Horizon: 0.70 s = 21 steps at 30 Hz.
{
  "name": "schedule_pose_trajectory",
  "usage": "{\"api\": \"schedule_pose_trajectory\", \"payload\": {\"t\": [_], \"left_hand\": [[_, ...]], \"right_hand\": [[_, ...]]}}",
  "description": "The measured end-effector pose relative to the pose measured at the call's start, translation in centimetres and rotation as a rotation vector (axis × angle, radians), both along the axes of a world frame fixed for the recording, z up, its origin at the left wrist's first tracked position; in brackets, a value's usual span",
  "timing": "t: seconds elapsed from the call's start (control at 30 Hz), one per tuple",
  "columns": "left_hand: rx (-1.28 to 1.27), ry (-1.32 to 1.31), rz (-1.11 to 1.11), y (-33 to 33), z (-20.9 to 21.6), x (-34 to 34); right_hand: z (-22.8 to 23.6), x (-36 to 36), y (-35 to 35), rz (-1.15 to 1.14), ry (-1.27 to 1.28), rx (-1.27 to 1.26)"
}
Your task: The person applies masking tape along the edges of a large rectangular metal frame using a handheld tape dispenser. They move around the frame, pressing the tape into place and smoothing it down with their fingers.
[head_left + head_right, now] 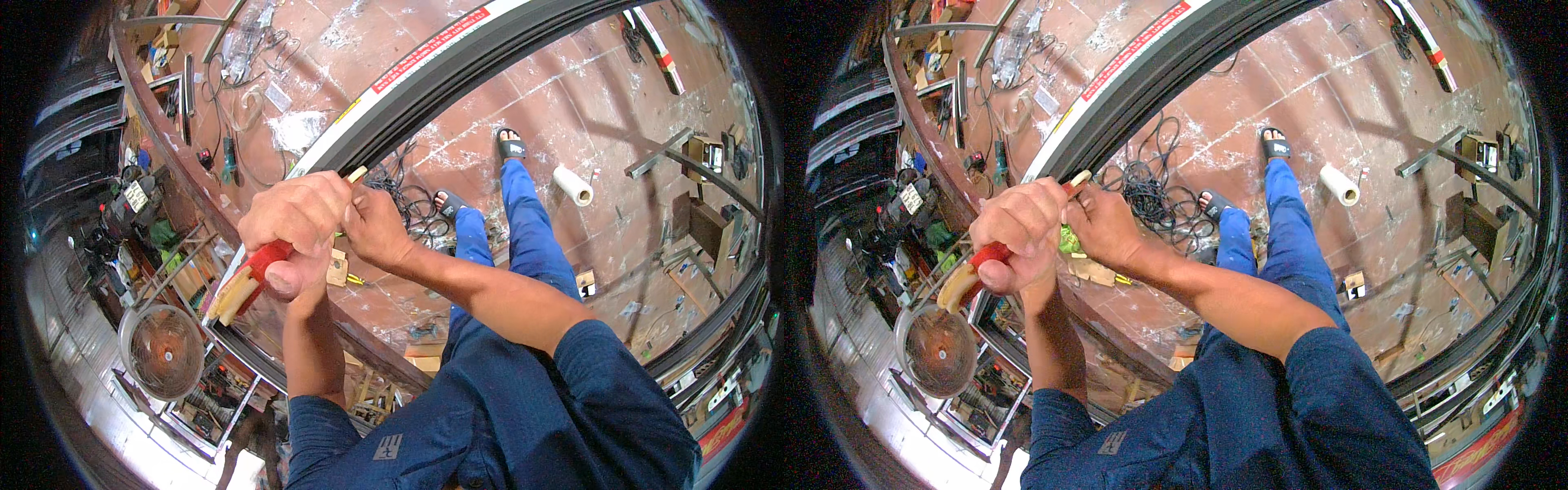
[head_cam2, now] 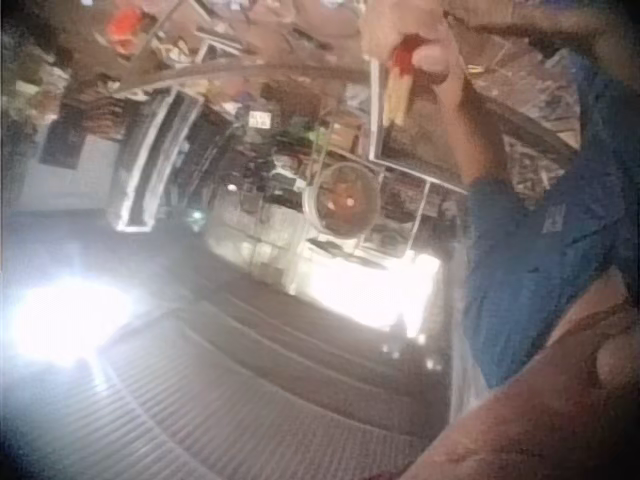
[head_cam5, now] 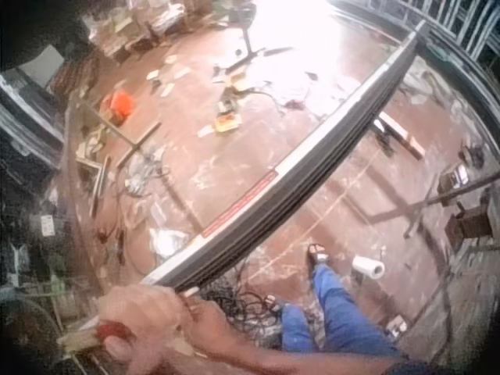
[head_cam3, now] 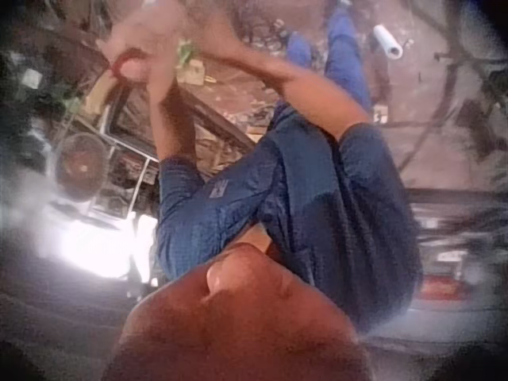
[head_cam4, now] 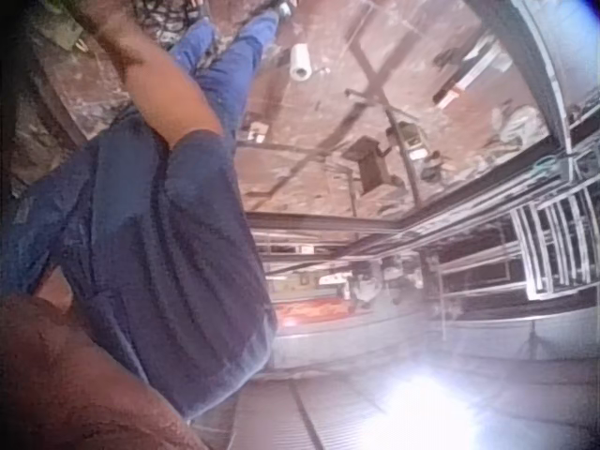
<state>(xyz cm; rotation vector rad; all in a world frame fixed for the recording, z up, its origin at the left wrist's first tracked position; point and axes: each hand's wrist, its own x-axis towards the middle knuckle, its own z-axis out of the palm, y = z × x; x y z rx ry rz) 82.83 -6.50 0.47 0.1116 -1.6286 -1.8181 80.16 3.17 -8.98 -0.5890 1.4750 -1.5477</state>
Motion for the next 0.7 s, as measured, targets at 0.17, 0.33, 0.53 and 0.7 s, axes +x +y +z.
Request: {"api": "schedule_pose_trajectory", "payload": {"t": [0.17, 0.33, 0.53, 0.7], "left_hand": [[0.035, 0.017, -0.004, -0.5, -0.1, -1.6], [0.003, 0.027, 0.04, 0.1, 0.7, -1.2], [-0.15, 0.015, -0.022, 1.0, 1.8, -4.7], [-0.077, 0.001, 0.014, 0.7, -0.2, -4.3]], "right_hand": [[-0.1, 0.3, 0.2, 0.107, -0.027, 0.128], [-0.4, 0.0, 0.2, 0.111, 0.028, 0.051], [-2.3, 0.8, -0.3, 0.078, 0.275, -0.087], [-0.6, 0.0, 0.0, 0.154, 0.151, 0.014]]}}
